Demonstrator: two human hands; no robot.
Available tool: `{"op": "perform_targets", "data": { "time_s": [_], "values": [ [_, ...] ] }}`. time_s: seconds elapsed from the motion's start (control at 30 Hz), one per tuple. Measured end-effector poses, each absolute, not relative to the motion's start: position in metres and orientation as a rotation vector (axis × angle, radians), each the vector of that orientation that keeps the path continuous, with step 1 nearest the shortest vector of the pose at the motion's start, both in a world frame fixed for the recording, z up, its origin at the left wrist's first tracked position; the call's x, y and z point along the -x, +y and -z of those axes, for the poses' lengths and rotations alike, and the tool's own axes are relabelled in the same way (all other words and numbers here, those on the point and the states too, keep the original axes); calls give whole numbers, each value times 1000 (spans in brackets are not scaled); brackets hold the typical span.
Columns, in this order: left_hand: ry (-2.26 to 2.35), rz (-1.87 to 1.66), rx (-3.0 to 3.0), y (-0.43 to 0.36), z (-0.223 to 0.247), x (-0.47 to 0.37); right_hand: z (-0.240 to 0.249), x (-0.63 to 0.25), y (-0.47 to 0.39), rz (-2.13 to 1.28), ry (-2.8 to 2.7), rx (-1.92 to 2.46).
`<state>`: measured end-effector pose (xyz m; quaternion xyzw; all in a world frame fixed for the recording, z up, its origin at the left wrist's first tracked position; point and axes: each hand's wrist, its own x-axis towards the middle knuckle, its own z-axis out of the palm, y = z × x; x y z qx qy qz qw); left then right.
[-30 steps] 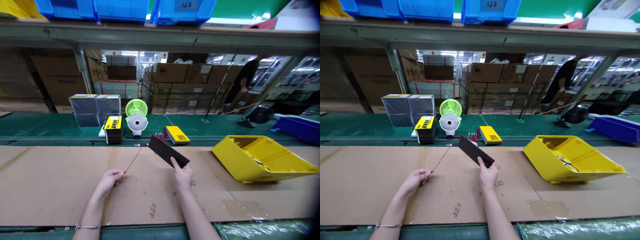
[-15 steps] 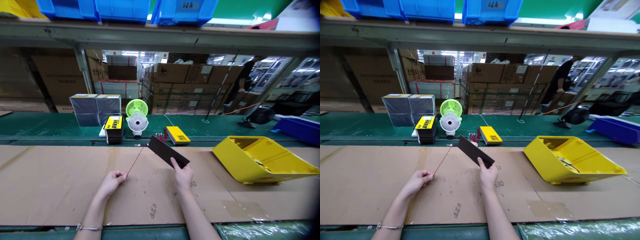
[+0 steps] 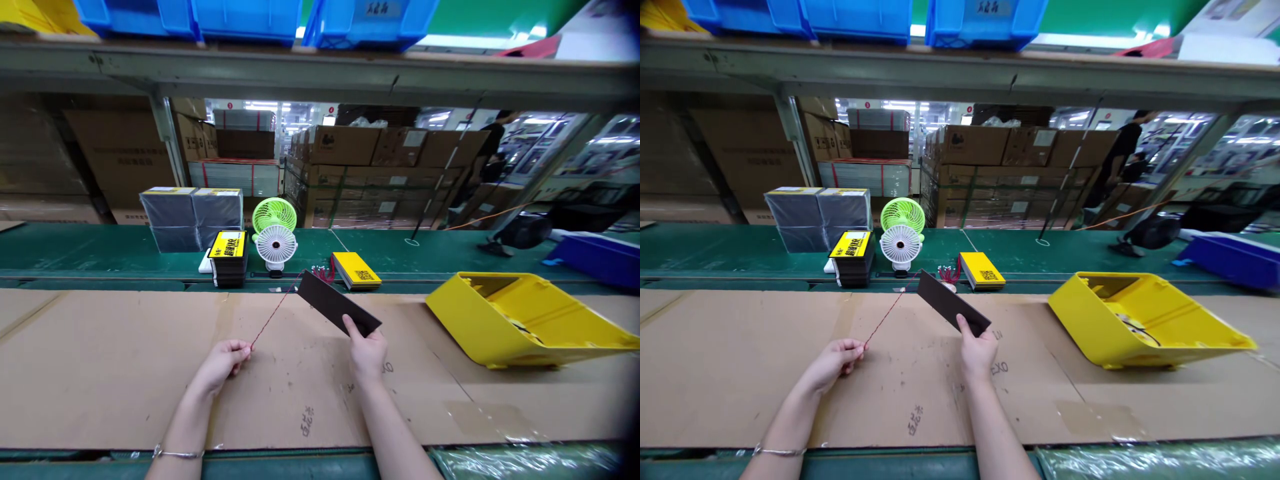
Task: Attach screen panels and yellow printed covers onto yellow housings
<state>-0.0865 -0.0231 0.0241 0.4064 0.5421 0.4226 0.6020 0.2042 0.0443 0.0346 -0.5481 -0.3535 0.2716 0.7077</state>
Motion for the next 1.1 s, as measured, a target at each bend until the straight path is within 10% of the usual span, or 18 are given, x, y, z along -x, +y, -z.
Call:
{"op": "perform_targets", "data": {
  "time_s": [1.1],
  "values": [
    [906,-1010,-888,-29,-32,82,-32,-207,47,-693,-656,1166]
  ]
}}
